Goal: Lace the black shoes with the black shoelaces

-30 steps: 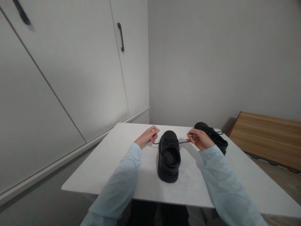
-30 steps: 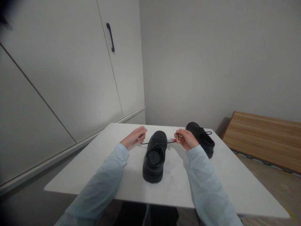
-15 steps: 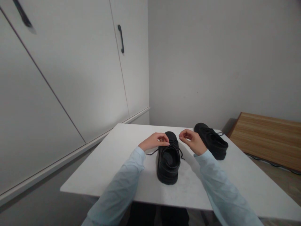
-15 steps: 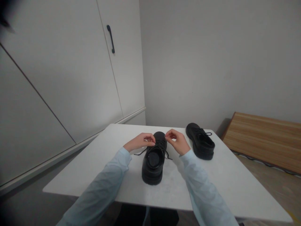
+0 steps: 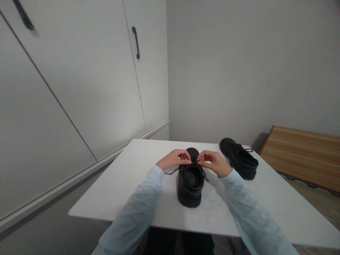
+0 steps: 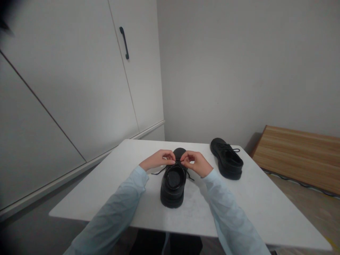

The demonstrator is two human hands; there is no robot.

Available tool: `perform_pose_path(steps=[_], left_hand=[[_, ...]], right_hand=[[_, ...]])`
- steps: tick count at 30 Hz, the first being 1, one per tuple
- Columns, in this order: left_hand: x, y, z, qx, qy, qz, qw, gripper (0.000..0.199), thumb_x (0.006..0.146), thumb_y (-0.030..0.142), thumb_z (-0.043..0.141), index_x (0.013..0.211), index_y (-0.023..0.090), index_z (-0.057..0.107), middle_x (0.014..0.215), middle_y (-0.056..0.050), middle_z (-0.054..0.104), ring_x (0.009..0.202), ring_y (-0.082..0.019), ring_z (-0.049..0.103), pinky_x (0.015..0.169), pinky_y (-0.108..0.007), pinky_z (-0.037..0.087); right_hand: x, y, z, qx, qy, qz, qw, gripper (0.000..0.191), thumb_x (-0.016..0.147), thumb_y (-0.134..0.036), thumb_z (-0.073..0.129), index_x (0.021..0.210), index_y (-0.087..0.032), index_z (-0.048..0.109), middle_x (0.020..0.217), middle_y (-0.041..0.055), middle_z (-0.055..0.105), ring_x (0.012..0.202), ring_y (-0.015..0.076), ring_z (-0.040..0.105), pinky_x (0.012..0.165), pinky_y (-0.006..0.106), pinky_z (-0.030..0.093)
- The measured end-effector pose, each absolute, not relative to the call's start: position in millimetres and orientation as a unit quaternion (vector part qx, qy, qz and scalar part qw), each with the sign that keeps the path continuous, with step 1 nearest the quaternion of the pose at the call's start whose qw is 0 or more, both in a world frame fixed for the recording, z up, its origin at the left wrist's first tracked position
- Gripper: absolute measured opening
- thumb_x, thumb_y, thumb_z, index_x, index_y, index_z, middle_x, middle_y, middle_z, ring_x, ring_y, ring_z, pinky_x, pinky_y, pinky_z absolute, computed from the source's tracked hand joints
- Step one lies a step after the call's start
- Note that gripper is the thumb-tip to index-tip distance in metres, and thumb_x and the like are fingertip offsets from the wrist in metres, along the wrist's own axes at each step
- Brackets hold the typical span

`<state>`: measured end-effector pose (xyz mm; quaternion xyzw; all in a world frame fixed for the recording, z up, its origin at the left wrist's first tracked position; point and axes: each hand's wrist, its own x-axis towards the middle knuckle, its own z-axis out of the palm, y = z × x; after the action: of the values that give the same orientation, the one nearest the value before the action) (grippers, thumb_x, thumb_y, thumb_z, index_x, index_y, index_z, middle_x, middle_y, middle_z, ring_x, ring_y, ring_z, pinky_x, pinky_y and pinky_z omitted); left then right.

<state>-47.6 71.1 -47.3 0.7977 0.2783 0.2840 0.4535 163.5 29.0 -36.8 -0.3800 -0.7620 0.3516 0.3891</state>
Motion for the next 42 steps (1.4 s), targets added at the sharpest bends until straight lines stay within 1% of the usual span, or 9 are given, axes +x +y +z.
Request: perform_pose_path(steps=[9, 12, 16, 20, 25, 29, 32, 37, 42], left_hand=[[-48.7, 72.5, -49.0, 0.801, 0.276, 0.279, 0.451, 0.031, 0.07, 0.04, 0.066, 0.079, 0.011, 0.062, 0.073, -0.002, 0.06, 0.067, -0.011, 0.051, 0.066, -0.024, 0.04], [-49.2, 72.9, -49.4, 0.802, 0.276, 0.279, 0.451, 0.03, 0.07, 0.039, 0.066, 0.08, 0.011, 0.062, 0.073, -0.002, 0.06, 0.067, -0.01, 0.051, 0.066, -0.023, 0.04], [-49.4, 73.3, -49.9, 0.801, 0.273, 0.28, 0.453, 0.029, 0.07, 0.038, 0.067, 0.08, 0.011, 0.062, 0.073, -0.002, 0.06, 0.067, -0.01, 0.051, 0.067, -0.023, 0.04], [-49.6, 72.6, -49.1, 0.799, 0.276, 0.281, 0.454, 0.03, 0.07, 0.038, 0.067, 0.079, 0.011, 0.062, 0.073, -0.002, 0.061, 0.067, -0.011, 0.052, 0.067, -0.024, 0.04], [-50.5, 72.2, -49.1, 0.796, 0.281, 0.282, 0.457, 0.03, 0.069, 0.038, 0.068, 0.079, 0.011, 0.062, 0.072, -0.002, 0.061, 0.065, -0.01, 0.051, 0.066, -0.024, 0.04], [-51.7, 72.1, -49.4, 0.795, 0.28, 0.282, 0.458, 0.028, 0.069, 0.036, 0.068, 0.079, 0.01, 0.062, 0.072, -0.002, 0.061, 0.066, -0.01, 0.052, 0.066, -0.023, 0.041], [-52.1, 72.2, -49.3, 0.795, 0.283, 0.283, 0.457, 0.028, 0.069, 0.036, 0.068, 0.079, 0.01, 0.063, 0.072, -0.002, 0.061, 0.066, -0.01, 0.052, 0.066, -0.023, 0.041], [-51.2, 73.8, -50.2, 0.796, 0.287, 0.276, 0.456, 0.029, 0.068, 0.037, 0.069, 0.078, 0.01, 0.063, 0.071, -0.002, 0.061, 0.065, -0.01, 0.053, 0.065, -0.023, 0.041], [-52.7, 74.6, -49.7, 0.801, 0.279, 0.263, 0.459, 0.029, 0.071, 0.037, 0.067, 0.082, 0.011, 0.064, 0.076, -0.004, 0.064, 0.07, -0.012, 0.055, 0.068, -0.024, 0.042]], right_hand=[[166.1, 28.1, -32.4, -0.393, -0.77, 0.35, 0.361, 0.024, 0.069, -0.037, 0.066, 0.074, -0.014, 0.061, 0.061, -0.0005, 0.056, 0.057, 0.0114, 0.052, 0.061, 0.027, 0.045], [167.8, 29.1, -34.9, -0.413, -0.781, 0.337, 0.325, 0.027, 0.068, -0.04, 0.067, 0.075, -0.015, 0.061, 0.06, -0.0017, 0.053, 0.055, 0.0104, 0.048, 0.056, 0.025, 0.042], [168.6, 30.9, -40.4, -0.436, -0.793, 0.32, 0.281, 0.03, 0.064, -0.042, 0.07, 0.064, -0.015, 0.055, 0.057, -0.0027, 0.05, 0.053, 0.009, 0.043, 0.05, 0.022, 0.036], [168.1, 30.2, -40.9, -0.428, -0.778, 0.371, 0.272, 0.032, 0.069, -0.043, 0.065, 0.06, -0.016, 0.05, 0.056, -0.0024, 0.052, 0.047, 0.0068, 0.04, 0.045, 0.02, 0.032], [171.2, 27.7, -35.5, -0.432, -0.729, 0.482, 0.225, 0.032, 0.073, -0.047, 0.06, 0.071, -0.016, 0.05, 0.044, -0.0048, 0.052, 0.033, 0.0035, 0.029, 0.035, 0.018, 0.019], [174.3, 25.2, -30.6, -0.406, -0.714, 0.535, 0.198, 0.035, 0.079, -0.047, 0.052, 0.078, -0.013, 0.058, 0.039, -0.0076, 0.044, 0.032, 0.003, 0.026, 0.035, 0.018, 0.017], [174.6, 23.3, -28.8, -0.375, -0.705, 0.571, 0.192, 0.037, 0.08, -0.044, 0.052, 0.088, -0.01, 0.062, 0.041, -0.0078, 0.043, 0.033, 0.0025, 0.025, 0.035, 0.018, 0.015], [170.5, 22.5, -31.2, -0.356, -0.696, 0.584, 0.22, 0.047, 0.078, -0.043, 0.055, 0.107, -0.007, 0.062, 0.044, -0.0063, 0.048, 0.032, 0.0022, 0.026, 0.034, 0.019, 0.014], [164.9, 25.0, -37.8, -0.38, -0.677, 0.567, 0.275, 0.055, 0.073, -0.044, 0.062, 0.113, -0.006, 0.061, 0.044, -0.0046, 0.052, 0.031, 0.0019, 0.027, 0.033, 0.019, 0.014]])
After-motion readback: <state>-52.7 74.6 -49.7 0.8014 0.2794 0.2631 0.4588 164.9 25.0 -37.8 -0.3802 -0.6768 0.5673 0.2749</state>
